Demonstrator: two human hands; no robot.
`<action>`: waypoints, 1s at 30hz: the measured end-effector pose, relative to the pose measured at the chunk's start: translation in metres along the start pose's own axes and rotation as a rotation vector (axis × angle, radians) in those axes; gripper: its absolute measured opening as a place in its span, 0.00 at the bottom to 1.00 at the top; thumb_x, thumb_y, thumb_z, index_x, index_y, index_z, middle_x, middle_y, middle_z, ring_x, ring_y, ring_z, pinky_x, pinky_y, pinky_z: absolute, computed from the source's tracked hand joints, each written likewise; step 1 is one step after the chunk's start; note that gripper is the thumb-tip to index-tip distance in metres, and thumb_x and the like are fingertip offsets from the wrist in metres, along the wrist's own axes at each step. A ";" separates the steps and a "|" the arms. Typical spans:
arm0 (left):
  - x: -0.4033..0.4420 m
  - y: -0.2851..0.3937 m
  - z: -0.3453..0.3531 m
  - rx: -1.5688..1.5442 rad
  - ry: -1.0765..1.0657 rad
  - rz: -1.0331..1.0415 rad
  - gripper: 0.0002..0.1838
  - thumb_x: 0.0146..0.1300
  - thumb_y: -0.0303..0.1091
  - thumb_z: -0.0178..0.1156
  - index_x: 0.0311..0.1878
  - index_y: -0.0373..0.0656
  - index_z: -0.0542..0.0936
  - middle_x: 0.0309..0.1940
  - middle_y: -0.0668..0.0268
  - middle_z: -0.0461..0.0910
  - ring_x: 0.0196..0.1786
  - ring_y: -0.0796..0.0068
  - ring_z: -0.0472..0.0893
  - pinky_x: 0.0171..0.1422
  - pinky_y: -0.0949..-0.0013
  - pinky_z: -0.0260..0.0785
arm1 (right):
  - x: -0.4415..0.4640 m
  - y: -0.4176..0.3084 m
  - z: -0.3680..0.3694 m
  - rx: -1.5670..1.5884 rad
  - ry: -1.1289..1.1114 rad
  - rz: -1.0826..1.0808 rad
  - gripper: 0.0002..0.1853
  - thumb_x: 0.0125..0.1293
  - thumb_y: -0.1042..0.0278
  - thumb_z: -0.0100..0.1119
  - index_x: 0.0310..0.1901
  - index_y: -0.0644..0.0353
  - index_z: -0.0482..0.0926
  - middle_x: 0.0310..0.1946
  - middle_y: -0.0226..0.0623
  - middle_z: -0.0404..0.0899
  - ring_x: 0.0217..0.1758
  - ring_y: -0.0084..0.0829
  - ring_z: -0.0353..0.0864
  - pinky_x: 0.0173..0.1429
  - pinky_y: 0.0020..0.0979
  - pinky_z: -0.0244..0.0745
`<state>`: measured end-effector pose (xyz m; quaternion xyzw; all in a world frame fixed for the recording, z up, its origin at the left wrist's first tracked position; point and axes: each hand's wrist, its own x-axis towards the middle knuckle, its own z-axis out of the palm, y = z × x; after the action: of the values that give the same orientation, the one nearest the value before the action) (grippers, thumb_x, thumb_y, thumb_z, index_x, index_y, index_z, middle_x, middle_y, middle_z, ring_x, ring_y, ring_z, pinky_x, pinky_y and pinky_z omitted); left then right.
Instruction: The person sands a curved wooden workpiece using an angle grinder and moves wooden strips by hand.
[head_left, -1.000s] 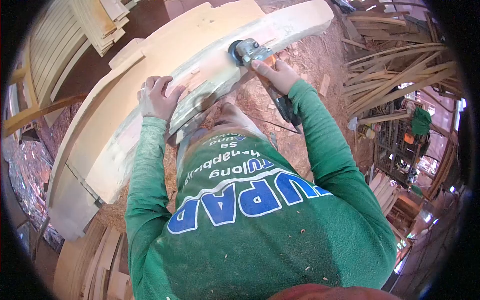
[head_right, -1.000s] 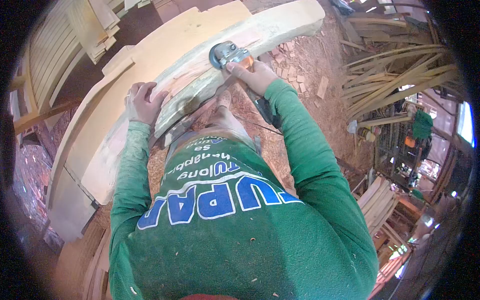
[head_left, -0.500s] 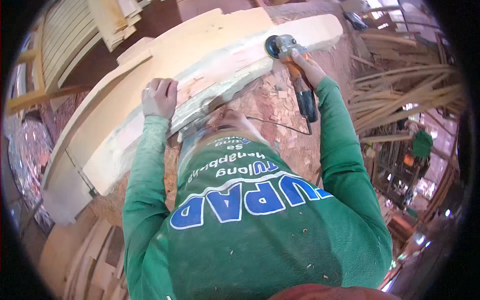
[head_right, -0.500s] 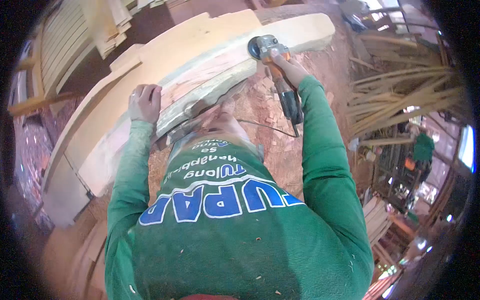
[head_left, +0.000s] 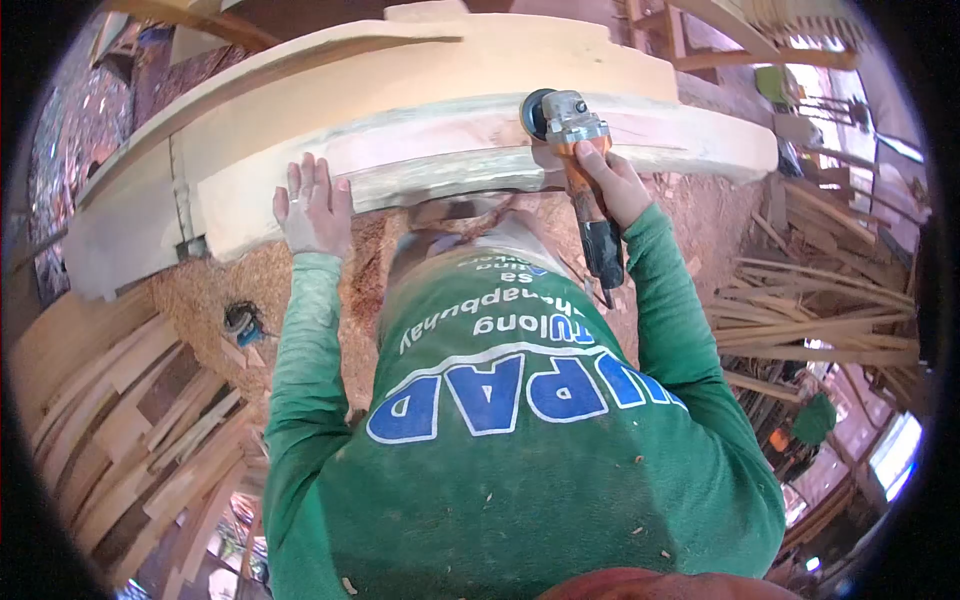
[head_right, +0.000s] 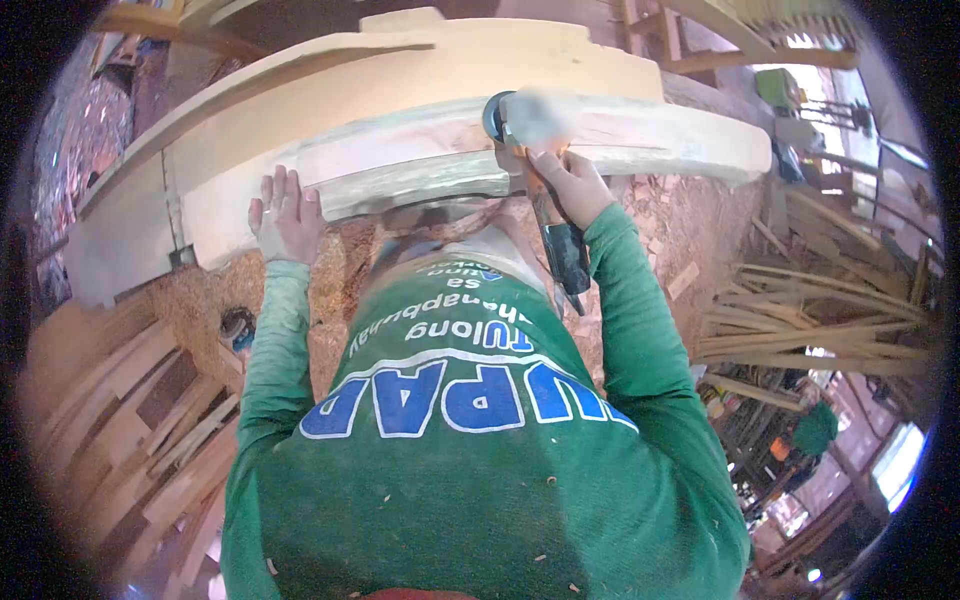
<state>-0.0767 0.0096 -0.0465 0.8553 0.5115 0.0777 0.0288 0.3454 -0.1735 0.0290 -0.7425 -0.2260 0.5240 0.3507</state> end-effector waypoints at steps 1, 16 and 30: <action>-0.003 -0.011 -0.004 0.004 0.008 -0.074 0.28 0.80 0.51 0.54 0.75 0.48 0.79 0.81 0.61 0.72 0.84 0.54 0.67 0.87 0.42 0.44 | 0.000 -0.006 0.012 -0.040 -0.008 -0.014 0.37 0.75 0.36 0.64 0.57 0.73 0.84 0.42 0.35 0.87 0.43 0.24 0.83 0.49 0.29 0.79; -0.020 -0.076 -0.041 -0.459 0.338 -0.135 0.15 0.78 0.40 0.58 0.44 0.40 0.89 0.36 0.57 0.88 0.42 0.52 0.86 0.53 0.52 0.76 | 0.014 -0.089 0.199 -0.219 -0.380 -0.053 0.42 0.69 0.31 0.68 0.58 0.73 0.84 0.48 0.46 0.89 0.52 0.33 0.87 0.60 0.35 0.80; 0.014 -0.052 -0.032 -0.609 0.230 -0.034 0.10 0.75 0.36 0.63 0.42 0.42 0.89 0.37 0.57 0.89 0.43 0.53 0.86 0.54 0.51 0.75 | 0.000 -0.098 0.182 -0.188 -0.251 -0.013 0.41 0.70 0.32 0.67 0.61 0.70 0.83 0.49 0.49 0.89 0.53 0.38 0.88 0.62 0.39 0.80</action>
<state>-0.1209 0.0456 -0.0200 0.7842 0.4791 0.3227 0.2266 0.1778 -0.0578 0.0655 -0.6992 -0.3212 0.5869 0.2520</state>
